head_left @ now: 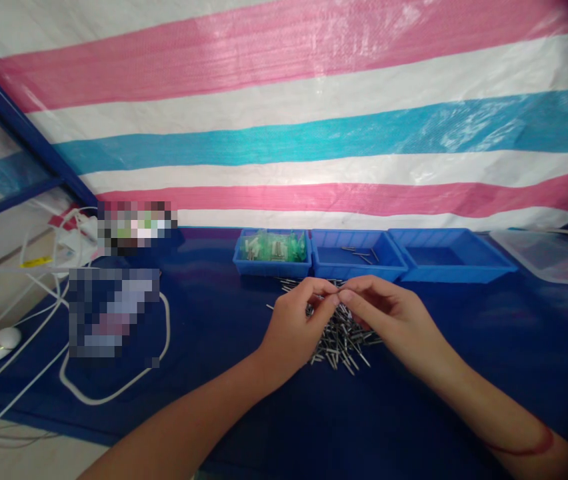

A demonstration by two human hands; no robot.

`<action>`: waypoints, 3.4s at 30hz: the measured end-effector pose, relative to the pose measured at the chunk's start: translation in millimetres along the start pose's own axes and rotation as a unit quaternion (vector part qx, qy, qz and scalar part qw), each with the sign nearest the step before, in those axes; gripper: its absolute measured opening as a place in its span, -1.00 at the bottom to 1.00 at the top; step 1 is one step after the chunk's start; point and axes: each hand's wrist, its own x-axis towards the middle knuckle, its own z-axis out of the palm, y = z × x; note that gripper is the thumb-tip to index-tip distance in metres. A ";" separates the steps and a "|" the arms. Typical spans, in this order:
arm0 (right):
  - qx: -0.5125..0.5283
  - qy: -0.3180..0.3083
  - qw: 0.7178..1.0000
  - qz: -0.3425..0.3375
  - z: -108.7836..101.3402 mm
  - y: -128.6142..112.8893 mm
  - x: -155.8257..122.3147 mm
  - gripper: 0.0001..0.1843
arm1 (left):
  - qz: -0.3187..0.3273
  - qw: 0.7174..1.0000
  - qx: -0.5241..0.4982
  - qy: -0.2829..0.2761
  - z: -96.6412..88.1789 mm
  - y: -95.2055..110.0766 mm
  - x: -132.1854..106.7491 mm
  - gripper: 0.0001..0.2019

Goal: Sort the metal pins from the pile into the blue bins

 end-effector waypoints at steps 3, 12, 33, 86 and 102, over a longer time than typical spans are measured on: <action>-0.017 0.003 1.000 -0.006 -0.9 2.3 0.4 -0.80 | 0.001 1.000 0.007 -0.012 -0.6 -1.2 0.6 -0.84; -0.059 -0.007 0.996 -0.061 -3.3 5.7 -2.6 -0.83 | 0.029 0.997 0.066 -0.039 -1.6 -3.4 0.1 -0.82; 0.118 0.134 0.982 0.061 -13.7 15.3 22.6 -0.67 | 0.026 0.998 0.049 -0.032 -4.8 3.1 2.0 -0.80; -0.177 -0.099 0.974 -0.102 -15.8 5.1 7.4 -0.70 | 0.050 0.995 0.071 -0.051 -12.1 4.6 24.0 -0.84; -0.072 -0.046 0.996 -0.024 -12.7 6.8 7.0 -0.73 | 0.118 0.992 0.041 -0.015 -11.9 1.2 17.2 -0.90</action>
